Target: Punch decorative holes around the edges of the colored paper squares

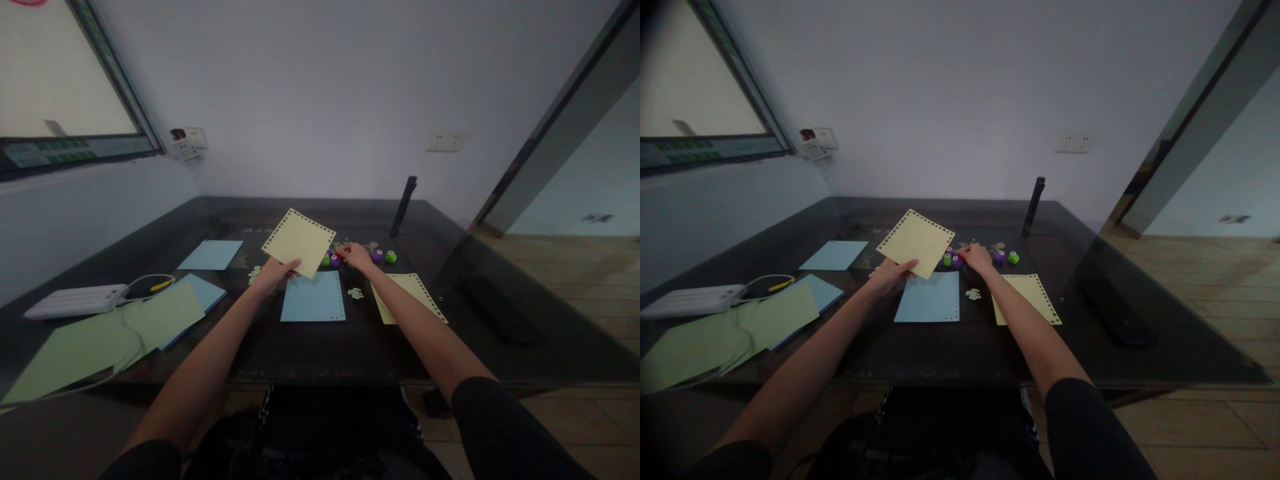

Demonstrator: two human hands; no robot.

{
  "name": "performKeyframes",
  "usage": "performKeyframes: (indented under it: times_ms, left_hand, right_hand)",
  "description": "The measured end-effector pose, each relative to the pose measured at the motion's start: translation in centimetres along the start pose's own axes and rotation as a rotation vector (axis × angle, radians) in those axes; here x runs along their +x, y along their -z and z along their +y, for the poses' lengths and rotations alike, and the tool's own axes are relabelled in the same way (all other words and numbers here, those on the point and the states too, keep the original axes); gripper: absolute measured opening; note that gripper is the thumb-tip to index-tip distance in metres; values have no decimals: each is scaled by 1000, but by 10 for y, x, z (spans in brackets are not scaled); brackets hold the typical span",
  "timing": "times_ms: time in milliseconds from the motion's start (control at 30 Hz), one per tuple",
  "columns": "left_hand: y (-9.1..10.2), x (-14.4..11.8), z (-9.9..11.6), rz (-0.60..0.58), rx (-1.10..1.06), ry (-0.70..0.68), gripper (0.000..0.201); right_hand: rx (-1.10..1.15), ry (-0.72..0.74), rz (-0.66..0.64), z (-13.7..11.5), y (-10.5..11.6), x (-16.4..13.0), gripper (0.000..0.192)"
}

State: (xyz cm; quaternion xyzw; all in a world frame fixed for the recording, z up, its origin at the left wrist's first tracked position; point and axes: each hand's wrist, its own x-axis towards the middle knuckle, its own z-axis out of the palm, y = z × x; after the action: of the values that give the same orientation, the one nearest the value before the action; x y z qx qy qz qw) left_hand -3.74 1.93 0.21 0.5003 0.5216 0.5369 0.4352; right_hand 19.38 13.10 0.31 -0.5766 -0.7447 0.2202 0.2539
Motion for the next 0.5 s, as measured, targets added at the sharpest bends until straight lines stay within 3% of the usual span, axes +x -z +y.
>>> performKeyframes:
  times_ms: [200,500]
  left_hand:
    - [-3,-3,3,-13,38,13,29]
    - [-11,-9,5,-75,41,33,32]
  right_hand:
    - [-247,-81,-12,-12,-4,4,33]
    - [-206,-91,-14,-13,-4,7,29]
